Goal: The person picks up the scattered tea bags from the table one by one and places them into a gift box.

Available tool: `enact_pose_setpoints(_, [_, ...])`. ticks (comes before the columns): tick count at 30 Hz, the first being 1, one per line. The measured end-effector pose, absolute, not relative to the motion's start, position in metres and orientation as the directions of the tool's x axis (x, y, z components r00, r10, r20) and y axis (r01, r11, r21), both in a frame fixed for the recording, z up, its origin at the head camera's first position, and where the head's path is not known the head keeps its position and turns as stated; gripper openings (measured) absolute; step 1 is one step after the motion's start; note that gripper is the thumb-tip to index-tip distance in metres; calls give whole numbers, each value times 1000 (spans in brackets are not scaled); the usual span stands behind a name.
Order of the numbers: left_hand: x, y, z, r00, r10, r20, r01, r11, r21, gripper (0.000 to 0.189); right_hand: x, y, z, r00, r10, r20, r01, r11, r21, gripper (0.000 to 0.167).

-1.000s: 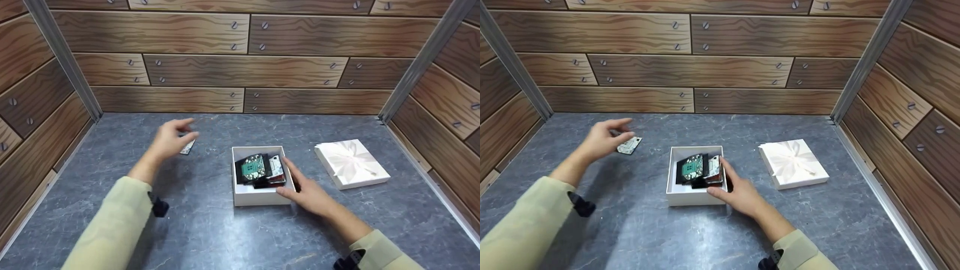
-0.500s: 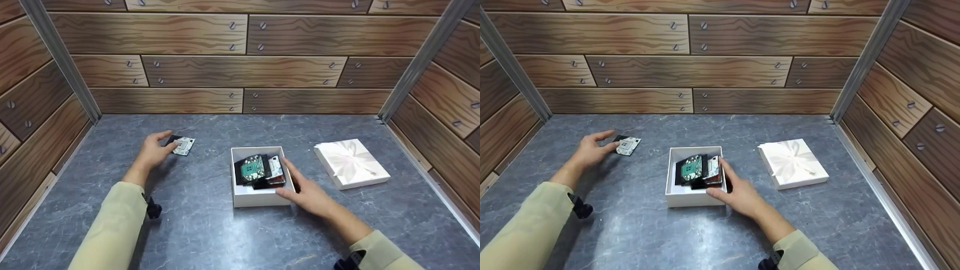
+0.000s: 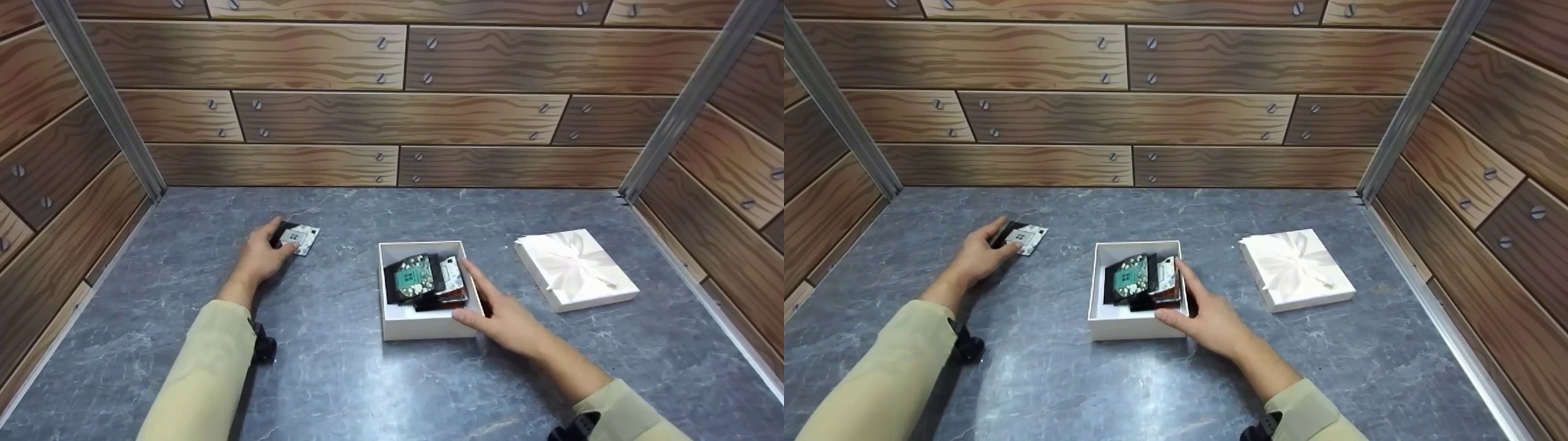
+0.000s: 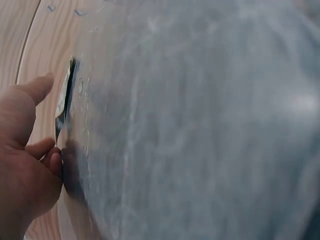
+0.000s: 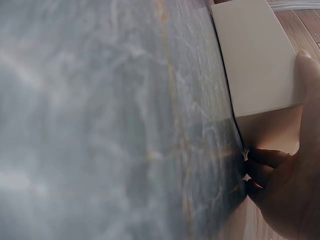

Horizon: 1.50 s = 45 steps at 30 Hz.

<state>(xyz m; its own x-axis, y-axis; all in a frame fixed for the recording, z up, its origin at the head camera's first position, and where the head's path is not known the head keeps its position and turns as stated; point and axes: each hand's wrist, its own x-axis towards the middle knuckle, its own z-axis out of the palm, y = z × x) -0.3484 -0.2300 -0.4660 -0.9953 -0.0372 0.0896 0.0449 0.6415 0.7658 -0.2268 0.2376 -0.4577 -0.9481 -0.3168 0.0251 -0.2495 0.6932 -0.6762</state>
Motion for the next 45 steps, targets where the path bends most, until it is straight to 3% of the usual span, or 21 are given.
enact_pose_setpoints(19, [-347,-224,-459,-997,-32,74,19,796,605,71,-226,235,-461,-944,-325,52,-271,677,-684,94])
enact_pose_setpoints(32, [-342,-225,-454,-998,41,54,68,698,712,55,-226,237,-459,-948,-317,41,-260,691,-674,94])
enact_pose_setpoints(45, [-327,-230,-449,-994,105,43,102,654,749,43,-227,236,-456,-945,-325,36,-264,691,-673,94])
